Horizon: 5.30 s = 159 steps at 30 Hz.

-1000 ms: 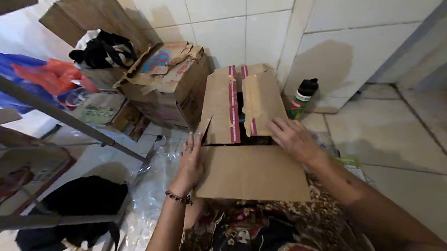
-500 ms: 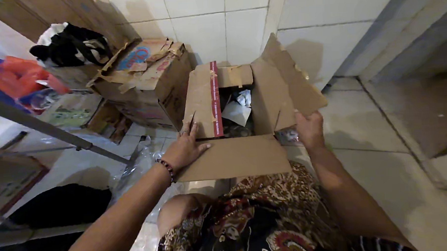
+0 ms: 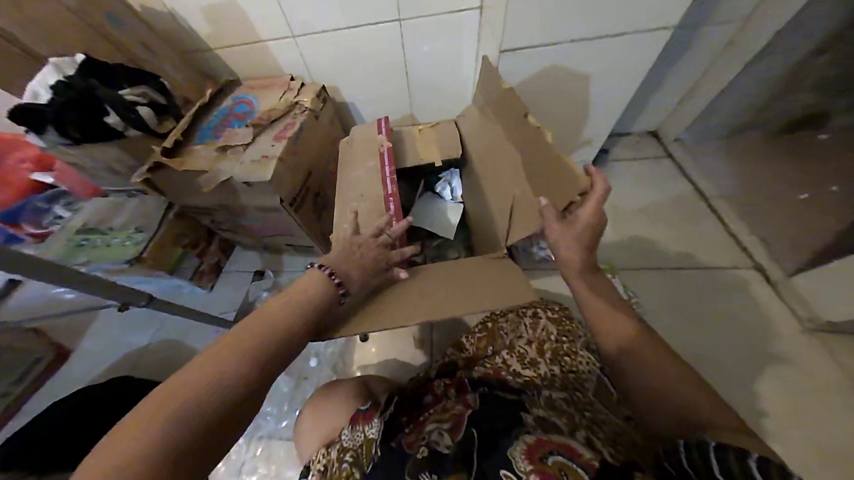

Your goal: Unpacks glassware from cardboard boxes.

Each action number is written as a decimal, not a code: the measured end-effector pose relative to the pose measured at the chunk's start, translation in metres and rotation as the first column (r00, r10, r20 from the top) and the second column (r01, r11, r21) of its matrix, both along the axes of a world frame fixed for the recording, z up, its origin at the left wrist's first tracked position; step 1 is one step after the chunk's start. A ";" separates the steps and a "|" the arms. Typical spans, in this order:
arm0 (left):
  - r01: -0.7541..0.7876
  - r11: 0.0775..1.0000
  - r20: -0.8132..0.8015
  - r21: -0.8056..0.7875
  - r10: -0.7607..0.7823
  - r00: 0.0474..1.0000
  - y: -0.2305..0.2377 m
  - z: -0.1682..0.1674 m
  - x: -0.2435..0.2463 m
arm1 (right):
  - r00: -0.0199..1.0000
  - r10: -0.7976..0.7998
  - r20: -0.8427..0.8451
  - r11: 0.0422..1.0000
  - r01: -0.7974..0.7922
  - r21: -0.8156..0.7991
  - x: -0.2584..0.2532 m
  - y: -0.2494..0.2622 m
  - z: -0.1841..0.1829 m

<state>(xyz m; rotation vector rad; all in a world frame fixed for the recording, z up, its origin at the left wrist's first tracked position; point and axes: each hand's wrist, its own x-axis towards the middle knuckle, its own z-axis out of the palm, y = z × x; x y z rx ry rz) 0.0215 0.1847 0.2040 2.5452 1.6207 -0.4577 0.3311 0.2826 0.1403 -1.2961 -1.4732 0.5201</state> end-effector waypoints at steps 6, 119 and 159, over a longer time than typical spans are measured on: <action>0.026 0.956 0.019 0.292 -0.034 0.999 0.002 0.002 -0.006 | 0.982 0.027 0.186 0.970 -0.071 0.233 0.017 0.001 -0.001; -0.914 0.390 0.942 0.110 -0.334 -0.029 -0.041 -0.190 -0.081 | 0.293 0.559 0.776 0.824 -0.301 -0.480 -0.255 0.332 -0.005; -0.924 0.365 0.953 0.117 -0.303 0.001 -0.040 -0.190 -0.084 | -0.009 0.711 0.703 0.687 -0.207 -0.697 -0.256 0.167 -0.055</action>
